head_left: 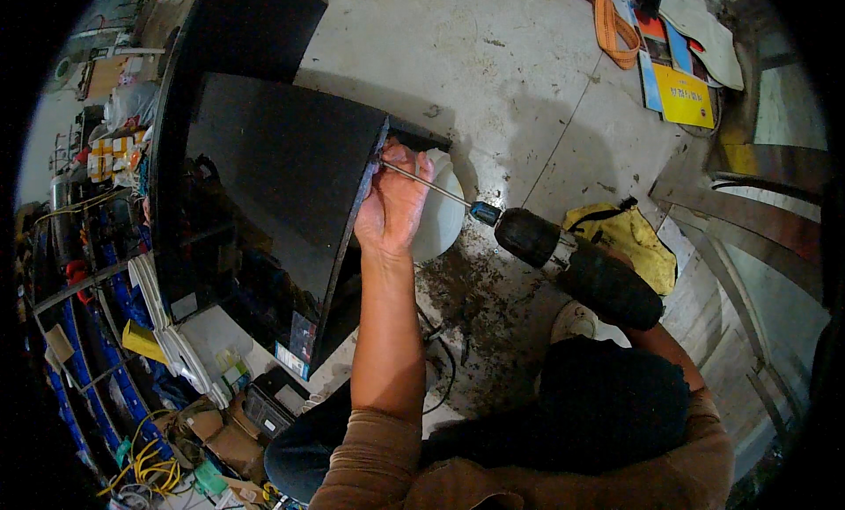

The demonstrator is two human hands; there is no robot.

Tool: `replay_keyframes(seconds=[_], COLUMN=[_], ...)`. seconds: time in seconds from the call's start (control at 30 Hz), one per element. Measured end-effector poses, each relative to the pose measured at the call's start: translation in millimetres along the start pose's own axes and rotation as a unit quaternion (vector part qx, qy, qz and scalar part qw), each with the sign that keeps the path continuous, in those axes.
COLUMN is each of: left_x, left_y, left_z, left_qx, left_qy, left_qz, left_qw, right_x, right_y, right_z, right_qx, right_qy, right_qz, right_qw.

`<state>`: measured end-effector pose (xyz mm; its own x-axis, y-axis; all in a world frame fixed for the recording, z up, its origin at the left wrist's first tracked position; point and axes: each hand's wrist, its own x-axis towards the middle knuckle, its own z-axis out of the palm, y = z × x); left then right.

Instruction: The person uses a power drill to drive screws into a black cabinet. They retrieve screws from a container and a yellow bag, then continue fastening the cabinet parts together.

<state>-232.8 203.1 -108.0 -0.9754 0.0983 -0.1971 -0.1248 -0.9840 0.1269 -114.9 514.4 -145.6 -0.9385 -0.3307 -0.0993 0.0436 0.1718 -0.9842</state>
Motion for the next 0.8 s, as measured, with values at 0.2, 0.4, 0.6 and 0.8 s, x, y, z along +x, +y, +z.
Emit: replay_keyframes(seconds=[0.2, 0.4, 0.6, 0.8], left_x=[2.9, -0.3, -1.0, -0.1], left_y=[-2.3, 0.6, -0.6, -0.6], left_z=[3.7, 0.9, 3.4, 0.8], left_qx=[-0.008, 0.008, 0.036, 0.036], left_qy=[0.012, 0.006, 0.035, 0.029], left_qz=[-0.008, -0.005, -0.003, -0.001], left_qw=[1.0, 1.0, 0.999, 0.999], right_x=[-10.3, 7.5, 6.5, -0.4], right_y=[39.0, -8.2, -3.9, 7.3], right_z=[-8.1, -1.9, 3.0, 8.7], right_qx=[-0.167, -0.116, -0.186, -0.106], right_qy=[0.009, -0.021, -0.015, 0.028], right_qz=[-0.038, 0.056, 0.104, 0.031], right_qw=[0.985, 0.991, 0.977, 0.993])
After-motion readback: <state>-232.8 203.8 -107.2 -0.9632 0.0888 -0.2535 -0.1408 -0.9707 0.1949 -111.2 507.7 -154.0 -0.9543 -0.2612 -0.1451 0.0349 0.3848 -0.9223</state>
